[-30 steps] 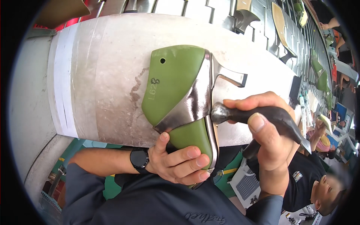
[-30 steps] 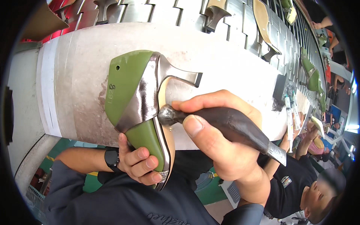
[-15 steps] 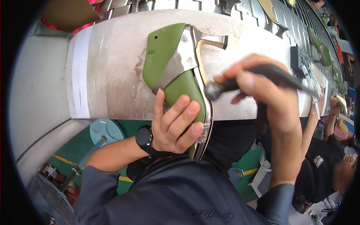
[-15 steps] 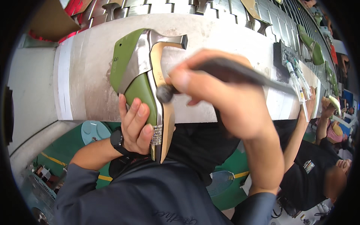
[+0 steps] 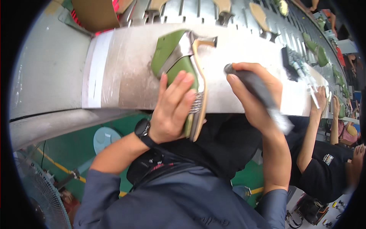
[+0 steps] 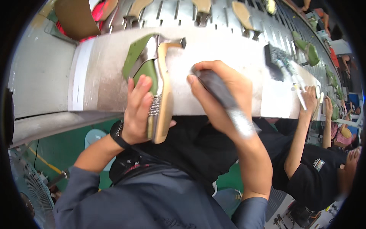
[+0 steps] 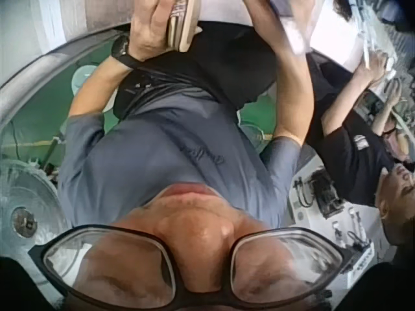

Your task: The person attaches outsoles to lasted high-heeled shoes, pressing the soles into place by hand and tapping around the edges using a hammer.

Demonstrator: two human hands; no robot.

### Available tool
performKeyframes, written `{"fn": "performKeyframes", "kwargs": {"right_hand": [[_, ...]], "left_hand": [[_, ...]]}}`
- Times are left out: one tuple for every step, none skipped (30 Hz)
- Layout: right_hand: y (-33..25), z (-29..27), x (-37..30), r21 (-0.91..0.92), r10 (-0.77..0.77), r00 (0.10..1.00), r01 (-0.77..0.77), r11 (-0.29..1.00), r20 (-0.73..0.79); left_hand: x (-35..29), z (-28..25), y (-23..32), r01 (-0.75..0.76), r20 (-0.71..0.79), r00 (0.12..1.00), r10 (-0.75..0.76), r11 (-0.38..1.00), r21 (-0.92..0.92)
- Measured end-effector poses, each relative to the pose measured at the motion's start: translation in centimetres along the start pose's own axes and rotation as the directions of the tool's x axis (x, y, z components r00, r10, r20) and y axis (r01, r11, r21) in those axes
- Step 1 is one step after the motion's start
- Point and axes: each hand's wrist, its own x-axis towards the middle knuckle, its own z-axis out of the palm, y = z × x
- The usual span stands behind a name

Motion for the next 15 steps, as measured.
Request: {"fn": "performKeyframes", "kwargs": {"right_hand": [[2.1, -0.3, 1.4, -0.36, -0.224, 0.974, 0.201, 0.911, -0.023], [3.4, -1.1, 2.1, -0.682, -0.413, 0.91, 0.316, 0.659, 0.023], [2.9, -1.2, 1.3, -0.682, -0.331, 0.944, 0.25, 0.688, 0.012], [2.6, -1.3, 0.4, -0.616, -0.367, 0.93, 0.296, 0.73, 0.012], [2.0, -1.3, -0.6, -0.465, -0.353, 0.935, 0.325, 0.823, 0.028], [1.6, -1.2, -1.7, -0.315, -0.336, 0.941, 0.333, 0.889, 0.046], [1.4, -0.6, -2.7, -0.071, -0.224, 0.971, 0.23, 0.971, 0.083], [1.5, 0.2, -3.5, 0.173, -0.122, 0.982, 0.097, 0.98, 0.143], [1.5, 1.5, -4.0, 0.499, 0.013, 0.988, -0.089, 0.862, 0.154], [1.6, 2.7, -4.0, 0.759, 0.12, 0.969, -0.244, 0.603, 0.217], [2.1, 3.2, -3.6, 0.813, 0.195, 0.936, -0.35, 0.465, 0.292], [2.6, 4.2, -3.4, 0.872, 0.18, 0.921, -0.387, 0.299, 0.347], [2.8, 5.3, -3.4, 0.905, 0.09, 0.915, -0.403, 0.134, 0.394], [2.6, 6.4, -3.5, 0.899, -0.009, 0.9, -0.436, -0.033, 0.436], [1.8, 6.7, -4.1, 0.872, -0.111, 0.876, -0.48, -0.098, 0.47]], "left_hand": [[0.1, -0.6, -0.1, 0.056, 0.003, 0.998, -0.056, 0.997, -0.059], [-0.1, -2.2, -0.2, 0.134, -0.009, 0.991, -0.135, 0.99, -0.047], [0.2, -3.7, -0.4, 0.169, -0.113, 0.978, -0.174, 0.984, -0.054], [1.1, -5.8, -0.8, 0.202, -0.103, 0.974, -0.203, 0.979, -0.013], [-0.1, -6.4, -0.6, 0.427, -0.126, 0.855, -0.502, 0.821, -0.378], [0.4, -6.1, -1.5, 0.364, -0.174, 0.757, -0.629, 0.628, -0.688], [1.1, -6.6, -2.6, 0.312, -0.164, 0.679, -0.716, 0.484, -0.818], [1.9, -7.1, -3.8, 0.238, -0.119, 0.601, -0.79, 0.319, -0.917], [2.5, -7.7, -4.5, 0.223, -0.12, 0.624, -0.772, 0.323, -0.92], [2.8, -8.7, -4.9, 0.214, 0.006, 0.638, -0.77, 0.17, -0.962], [2.9, -9.6, -5.1, 0.213, 0.136, 0.649, -0.748, 0.008, -0.977], [2.7, -10.0, -5.3, 0.166, 0.197, 0.689, -0.698, -0.113, -0.98], [2.5, -9.6, -5.2, 0.16, 0.219, 0.682, -0.698, -0.149, -0.976], [2.8, -9.2, -4.5, 0.154, 0.239, 0.666, -0.707, -0.184, -0.971], [3.4, -9.1, -4.3, 0.321, 0.345, 0.824, -0.449, -0.13, -0.938]]}}
